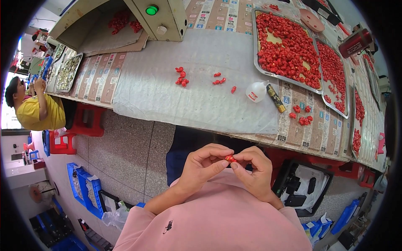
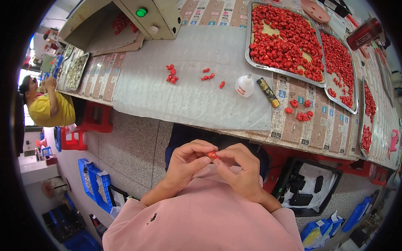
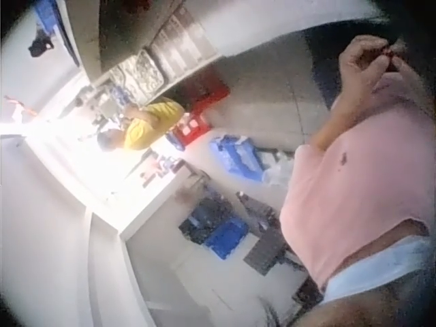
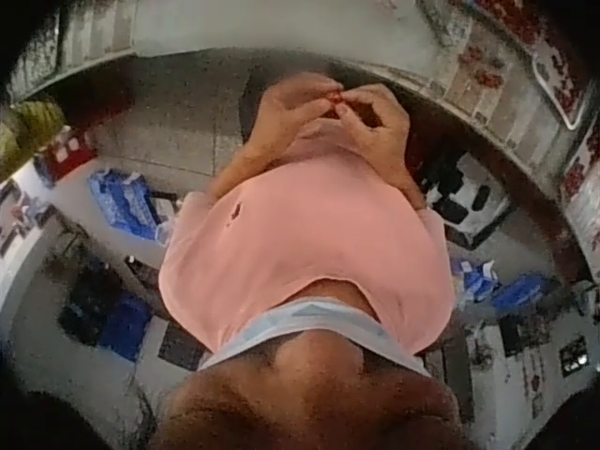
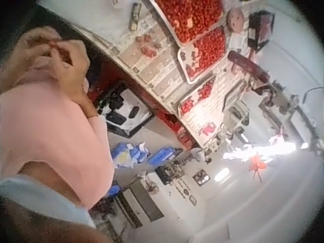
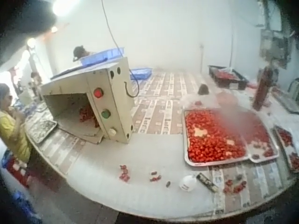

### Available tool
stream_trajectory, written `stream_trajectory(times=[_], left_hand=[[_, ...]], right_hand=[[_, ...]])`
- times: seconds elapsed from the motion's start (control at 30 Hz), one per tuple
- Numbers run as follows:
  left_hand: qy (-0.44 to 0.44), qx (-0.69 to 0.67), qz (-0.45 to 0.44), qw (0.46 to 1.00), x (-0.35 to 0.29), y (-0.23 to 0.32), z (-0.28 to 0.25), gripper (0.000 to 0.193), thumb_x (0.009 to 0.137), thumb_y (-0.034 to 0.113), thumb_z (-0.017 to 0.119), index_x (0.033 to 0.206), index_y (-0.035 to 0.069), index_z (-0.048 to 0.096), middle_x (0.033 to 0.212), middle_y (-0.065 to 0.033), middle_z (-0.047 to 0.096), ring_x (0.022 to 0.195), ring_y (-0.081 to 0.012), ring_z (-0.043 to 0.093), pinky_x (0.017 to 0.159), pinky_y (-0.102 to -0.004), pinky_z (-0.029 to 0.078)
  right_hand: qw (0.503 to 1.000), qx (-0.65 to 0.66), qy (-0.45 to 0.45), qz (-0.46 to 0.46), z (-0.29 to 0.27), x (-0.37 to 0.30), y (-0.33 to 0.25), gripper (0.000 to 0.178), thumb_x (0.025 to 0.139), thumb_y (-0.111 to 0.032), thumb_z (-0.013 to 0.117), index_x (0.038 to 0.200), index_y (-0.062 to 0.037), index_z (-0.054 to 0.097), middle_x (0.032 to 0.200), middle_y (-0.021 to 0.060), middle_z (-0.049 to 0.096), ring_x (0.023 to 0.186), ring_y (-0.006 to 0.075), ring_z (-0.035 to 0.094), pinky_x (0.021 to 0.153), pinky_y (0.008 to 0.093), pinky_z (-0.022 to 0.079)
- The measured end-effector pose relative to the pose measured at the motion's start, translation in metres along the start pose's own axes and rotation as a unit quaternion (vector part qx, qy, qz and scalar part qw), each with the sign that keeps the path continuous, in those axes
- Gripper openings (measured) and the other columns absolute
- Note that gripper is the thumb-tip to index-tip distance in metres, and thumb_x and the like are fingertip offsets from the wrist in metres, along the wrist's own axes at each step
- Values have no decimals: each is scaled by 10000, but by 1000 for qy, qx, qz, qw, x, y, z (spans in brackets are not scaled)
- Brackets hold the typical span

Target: The person applies glue from a bottle to small red plastic toy components and assembles them on a workbench.

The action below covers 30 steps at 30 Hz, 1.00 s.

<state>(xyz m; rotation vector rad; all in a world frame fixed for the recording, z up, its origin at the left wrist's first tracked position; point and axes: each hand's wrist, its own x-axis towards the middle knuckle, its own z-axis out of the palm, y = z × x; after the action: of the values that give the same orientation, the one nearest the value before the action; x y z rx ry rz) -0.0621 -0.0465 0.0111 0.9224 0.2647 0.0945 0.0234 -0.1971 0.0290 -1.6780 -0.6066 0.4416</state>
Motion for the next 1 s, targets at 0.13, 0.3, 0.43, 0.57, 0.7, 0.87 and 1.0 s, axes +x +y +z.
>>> stream_trajectory(times=[0.13,0.3,0.43,0.57,0.7,0.87,1.0], left_hand=[[11,35,23,999,0,0,1,253,823,-103,575,1056,-19,628,1109,-99,549,993,-151,575,872,-271,489],[31,69,29,997,0,0,3,257,804,-123,567,1028,-18,639,1079,-96,551,952,-143,589,832,-251,501],[45,81,51,994,-1,1,4,253,792,-129,569,1005,-20,651,1048,-100,562,920,-146,603,811,-247,509],[45,91,65,993,-1,0,3,251,785,-134,574,994,-23,659,1032,-103,568,910,-147,606,809,-249,511],[51,99,68,991,-1,1,5,263,783,-137,572,1003,-20,660,1027,-103,571,908,-146,606,811,-247,511],[56,103,36,992,-1,8,9,243,825,-92,557,1019,3,668,1023,-77,572,904,-123,585,794,-234,489],[37,107,33,993,-1,4,2,223,850,-63,546,1028,0,664,1029,-78,566,921,-132,579,815,-256,492]], right_hand=[[999,-20,9,-30,3,1,-1,181,727,26,704,899,-17,663,820,74,602,688,132,594,593,228,482],[995,-65,24,-70,6,0,-2,202,710,35,715,898,-21,665,800,82,609,686,158,594,589,233,481],[992,-83,27,-88,9,0,1,211,701,40,720,896,-21,665,789,82,609,681,158,591,580,237,477],[992,-85,30,-93,9,-1,2,218,693,44,723,893,-21,663,781,85,609,672,164,587,572,245,469],[992,-83,37,-90,11,0,0,217,693,45,722,892,-19,662,775,86,610,669,169,586,569,246,462],[992,-73,42,-90,10,1,2,206,695,48,717,884,-17,666,777,83,612,667,158,582,567,234,457],[998,-37,45,-34,10,-1,-2,183,705,47,703,875,-14,670,784,80,616,674,155,579,578,237,453]])
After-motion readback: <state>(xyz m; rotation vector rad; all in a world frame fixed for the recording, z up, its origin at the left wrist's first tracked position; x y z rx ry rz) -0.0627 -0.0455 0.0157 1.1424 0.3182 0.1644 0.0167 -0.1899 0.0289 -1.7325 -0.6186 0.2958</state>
